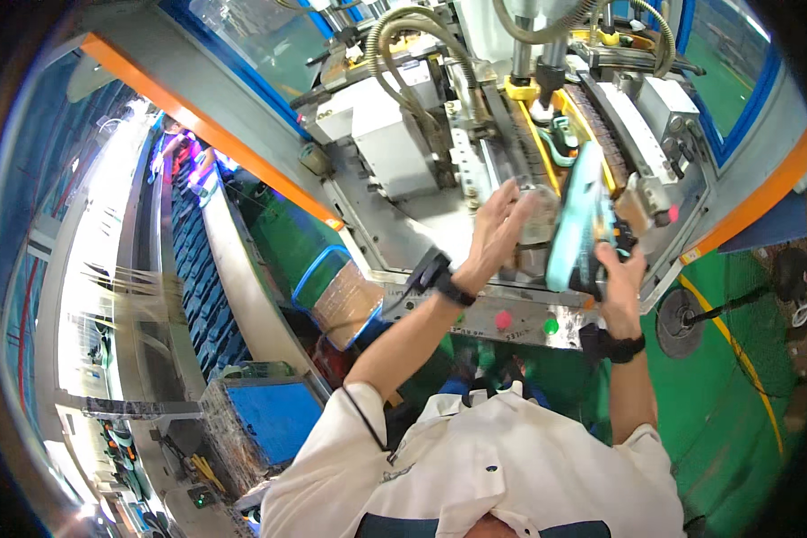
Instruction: Placing shoes into a machinery press and transferring them from a conveyor belt.
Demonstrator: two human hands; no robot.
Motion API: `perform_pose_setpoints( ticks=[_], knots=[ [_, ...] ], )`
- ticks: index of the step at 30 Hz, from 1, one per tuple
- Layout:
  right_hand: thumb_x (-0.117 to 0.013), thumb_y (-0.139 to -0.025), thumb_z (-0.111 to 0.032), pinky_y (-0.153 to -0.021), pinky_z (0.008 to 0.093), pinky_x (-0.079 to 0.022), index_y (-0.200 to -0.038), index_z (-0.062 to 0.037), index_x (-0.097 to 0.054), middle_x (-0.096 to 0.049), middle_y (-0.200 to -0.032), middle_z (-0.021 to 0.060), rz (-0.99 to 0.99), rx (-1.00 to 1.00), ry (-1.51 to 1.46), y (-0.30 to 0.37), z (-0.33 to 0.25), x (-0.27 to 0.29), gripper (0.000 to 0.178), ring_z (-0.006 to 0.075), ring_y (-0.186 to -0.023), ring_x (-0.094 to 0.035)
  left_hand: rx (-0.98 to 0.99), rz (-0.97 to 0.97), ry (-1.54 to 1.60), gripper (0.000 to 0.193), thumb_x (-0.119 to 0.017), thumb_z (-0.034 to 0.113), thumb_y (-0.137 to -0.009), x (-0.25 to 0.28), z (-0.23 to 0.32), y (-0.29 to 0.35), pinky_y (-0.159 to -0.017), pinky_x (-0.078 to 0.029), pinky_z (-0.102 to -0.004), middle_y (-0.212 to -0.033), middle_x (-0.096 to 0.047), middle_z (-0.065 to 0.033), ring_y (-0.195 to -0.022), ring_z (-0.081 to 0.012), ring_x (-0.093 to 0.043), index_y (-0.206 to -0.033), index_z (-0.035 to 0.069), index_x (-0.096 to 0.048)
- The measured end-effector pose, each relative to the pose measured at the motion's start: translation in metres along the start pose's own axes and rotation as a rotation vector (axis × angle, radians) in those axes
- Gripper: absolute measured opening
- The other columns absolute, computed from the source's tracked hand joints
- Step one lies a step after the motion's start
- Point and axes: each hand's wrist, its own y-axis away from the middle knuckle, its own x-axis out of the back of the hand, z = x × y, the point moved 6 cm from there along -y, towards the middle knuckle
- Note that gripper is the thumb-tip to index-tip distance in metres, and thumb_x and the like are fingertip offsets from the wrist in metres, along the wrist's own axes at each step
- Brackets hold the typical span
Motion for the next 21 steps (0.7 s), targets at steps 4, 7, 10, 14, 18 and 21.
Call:
perform_pose_setpoints(
  ticks=[4,7,10,14,18,21],
  knots=[
    [-0.068,-0.081,-0.013,-0.094,0.0299,-0.042,-0.131,0.0043,-0.050,-0.058,-0.119,0.0083,0.112,0.033,-0.030,-0.024,-0.012,0.049,0.055,0.0176,-0.104,-0.055,-0.055,0.153,-0.217,0.046,-0.068,0.031,-0.086,-0.015,-0.048,-0.116,-0.084,-0.049,-0.0391,-0.103,-0.068,-0.0189,-0.097,-0.0295,-0.065,-0.115,-0.001,-0.053],
    [-0.068,-0.082,-0.015,-0.100,0.0320,-0.039,-0.132,0.0031,-0.050,-0.056,-0.123,0.0090,0.115,0.188,0.038,-0.029,-0.027,0.062,0.056,0.0182,-0.110,-0.053,-0.039,0.312,-0.380,0.068,-0.072,0.031,-0.077,-0.009,-0.091,-0.192,-0.089,-0.048,-0.0459,-0.107,-0.063,-0.0288,-0.100,-0.0431,-0.061,-0.124,-0.009,-0.043],
    [-0.066,-0.081,-0.011,-0.096,0.0300,-0.042,-0.131,0.0037,-0.050,-0.056,-0.121,0.0081,0.162,0.215,0.147,-0.033,-0.034,0.065,0.054,0.0162,-0.106,-0.054,0.179,0.351,-0.647,0.085,-0.070,0.029,-0.078,-0.003,-0.140,-0.240,-0.098,-0.044,-0.0477,-0.127,-0.050,-0.0341,-0.113,-0.0486,-0.053,-0.138,-0.009,-0.025],
    [-0.067,-0.080,-0.008,-0.092,0.0287,-0.044,-0.128,0.0042,-0.051,-0.058,-0.116,0.0077,0.298,0.240,0.396,-0.058,-0.051,0.057,0.052,0.0151,-0.101,-0.056,0.318,0.386,-0.568,0.078,-0.071,0.010,-0.072,0.022,-0.154,-0.263,-0.102,-0.041,-0.0480,-0.127,-0.047,-0.0341,-0.118,-0.0476,-0.050,-0.135,-0.007,-0.028],
    [-0.067,-0.080,-0.009,-0.076,0.0258,-0.049,-0.120,0.0050,-0.056,-0.063,-0.099,0.0072,0.164,0.200,0.525,-0.146,-0.072,0.005,0.044,0.0127,-0.083,-0.059,0.276,0.266,0.170,0.029,-0.068,0.007,-0.073,0.057,-0.120,-0.230,-0.077,-0.052,-0.0405,-0.094,-0.067,-0.0171,-0.087,-0.0304,-0.066,-0.099,-0.004,-0.060],
    [-0.070,-0.075,-0.025,-0.070,0.0320,-0.048,-0.107,0.0107,-0.056,-0.063,-0.087,0.0143,-0.092,0.282,0.834,-0.219,-0.074,-0.071,0.049,0.0197,-0.077,-0.060,0.362,0.008,0.645,0.019,-0.066,0.009,-0.086,0.081,-0.083,-0.146,-0.064,-0.056,-0.0375,-0.093,-0.069,-0.0097,-0.079,-0.0189,-0.068,-0.102,-0.001,-0.064]
  ],
)
